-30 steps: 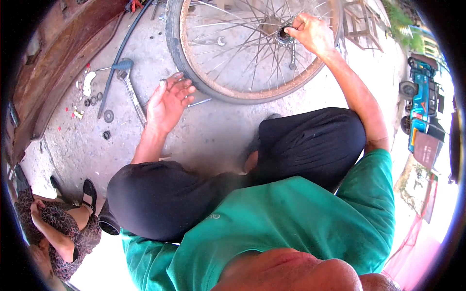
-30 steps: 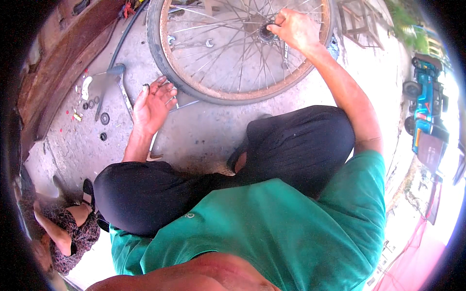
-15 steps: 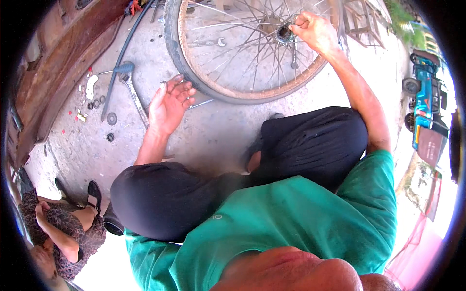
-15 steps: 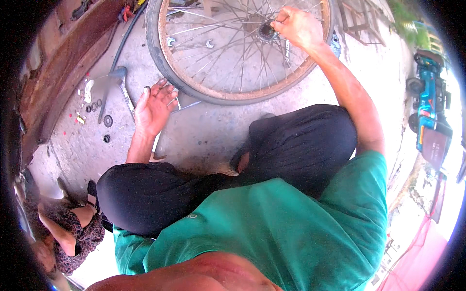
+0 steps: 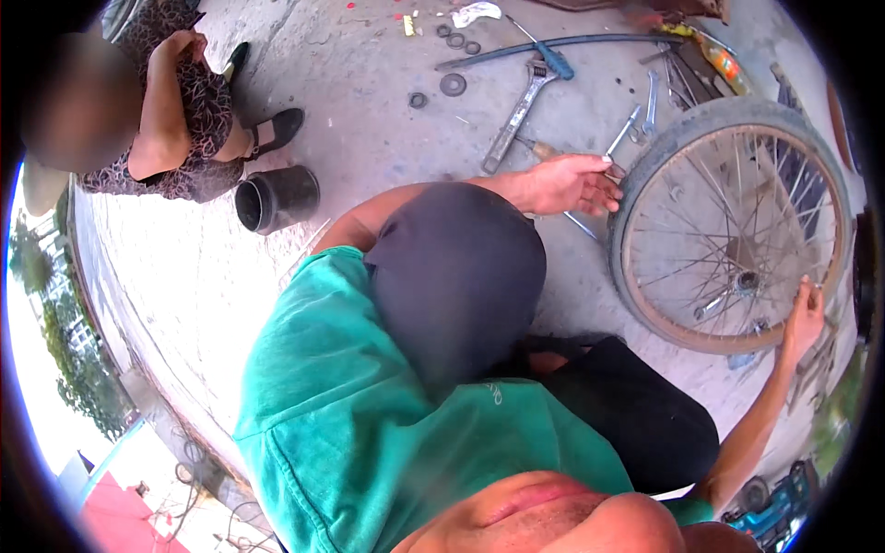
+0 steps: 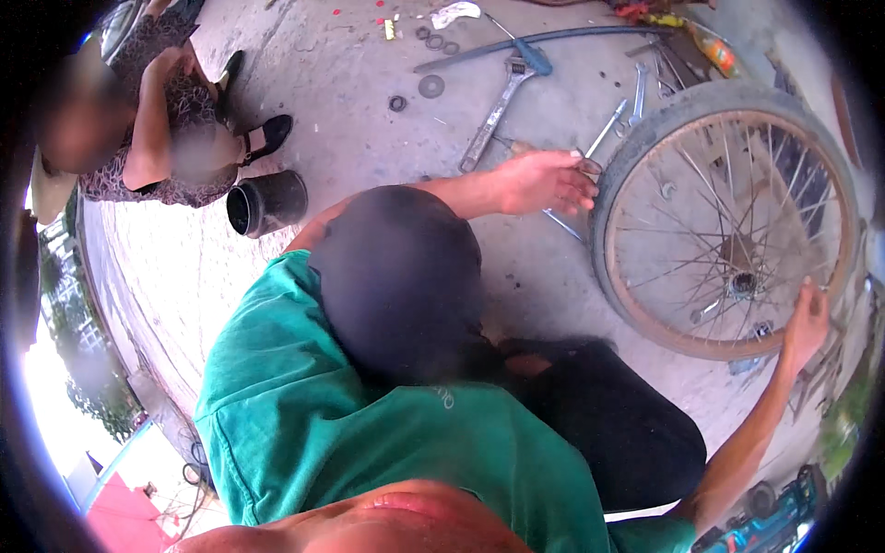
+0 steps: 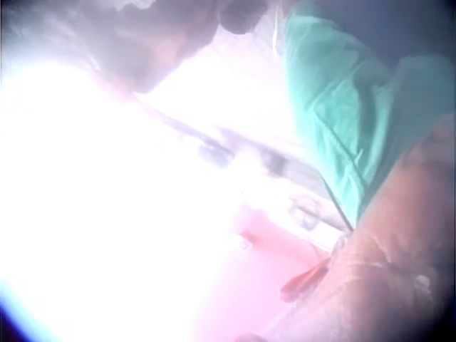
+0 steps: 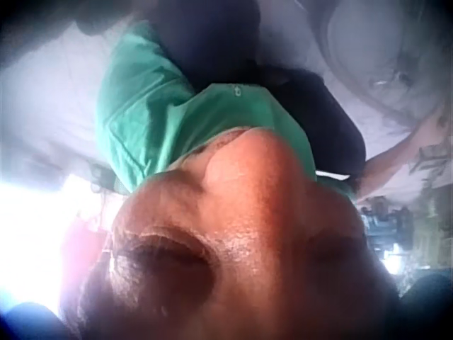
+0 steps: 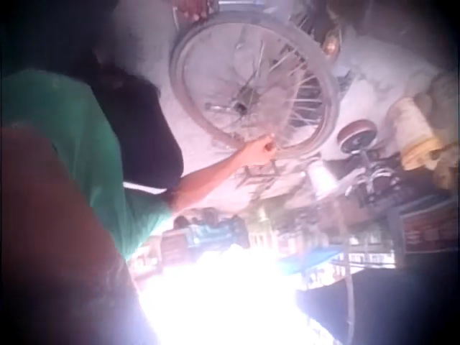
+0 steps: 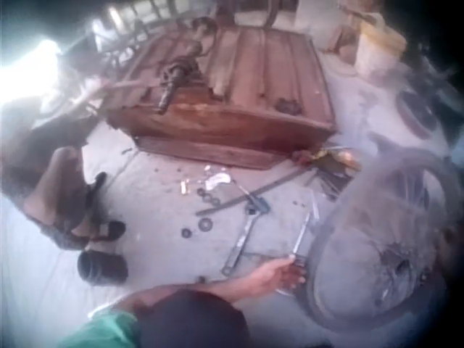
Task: The person cleans and reassembles a bicycle wheel hub by hand and using a screwdriver to apply grease, then uses a hammer and pliers to adjust the axle of a cart.
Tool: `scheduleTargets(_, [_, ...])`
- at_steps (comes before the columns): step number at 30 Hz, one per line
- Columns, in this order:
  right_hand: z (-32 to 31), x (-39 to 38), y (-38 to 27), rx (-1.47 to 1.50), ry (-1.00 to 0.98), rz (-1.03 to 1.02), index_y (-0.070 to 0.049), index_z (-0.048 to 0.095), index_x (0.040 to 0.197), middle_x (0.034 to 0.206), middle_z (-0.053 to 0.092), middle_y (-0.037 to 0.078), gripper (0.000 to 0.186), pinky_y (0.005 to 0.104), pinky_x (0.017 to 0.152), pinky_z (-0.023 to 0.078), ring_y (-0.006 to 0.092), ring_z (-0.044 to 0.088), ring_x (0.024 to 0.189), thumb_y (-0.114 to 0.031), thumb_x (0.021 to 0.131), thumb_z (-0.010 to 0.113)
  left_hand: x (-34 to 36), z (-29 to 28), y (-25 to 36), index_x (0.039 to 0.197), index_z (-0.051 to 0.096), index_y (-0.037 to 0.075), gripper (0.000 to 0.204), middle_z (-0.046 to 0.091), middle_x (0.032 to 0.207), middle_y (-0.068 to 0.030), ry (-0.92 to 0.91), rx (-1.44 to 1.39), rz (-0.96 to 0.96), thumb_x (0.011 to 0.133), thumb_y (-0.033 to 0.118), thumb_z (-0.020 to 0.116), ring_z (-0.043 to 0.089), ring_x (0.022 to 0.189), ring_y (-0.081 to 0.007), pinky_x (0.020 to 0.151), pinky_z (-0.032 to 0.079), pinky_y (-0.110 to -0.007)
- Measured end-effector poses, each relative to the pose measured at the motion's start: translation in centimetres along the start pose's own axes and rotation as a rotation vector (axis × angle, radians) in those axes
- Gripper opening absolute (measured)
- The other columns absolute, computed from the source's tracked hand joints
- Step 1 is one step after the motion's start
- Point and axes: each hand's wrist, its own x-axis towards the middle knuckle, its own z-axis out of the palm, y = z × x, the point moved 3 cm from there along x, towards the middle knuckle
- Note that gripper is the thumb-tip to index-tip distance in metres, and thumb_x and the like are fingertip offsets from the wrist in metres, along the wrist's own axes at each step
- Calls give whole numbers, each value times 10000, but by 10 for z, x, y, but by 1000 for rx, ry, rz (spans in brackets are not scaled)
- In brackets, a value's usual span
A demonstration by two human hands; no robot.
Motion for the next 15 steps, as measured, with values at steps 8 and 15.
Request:
scheduleTargets(8, [-16, -5, -91, 308, -18, -125, 4, 703, 1208, 1040, 728, 89, 484, 315, 876, 513, 179, 676, 961, -429, 996, 665, -12, -16, 9, 1340, 582, 58, 461, 663, 1225, -157, 24, 27, 52, 1048, 414, 550, 662, 1114, -306, 921, 498, -441])
scheduleTargets(15, [29, -87, -333, 339, -463, -586, 8, 695, 1100, 928, 704, 54, 272, 272, 800, 505, 109, 626, 854, -235, 978, 698, -88, -76, 7, 1370, 596, 88, 448, 668, 1259, -115, 209, -109, 136, 1061, 400, 507, 641, 1149, -264, 980, 477, -434])
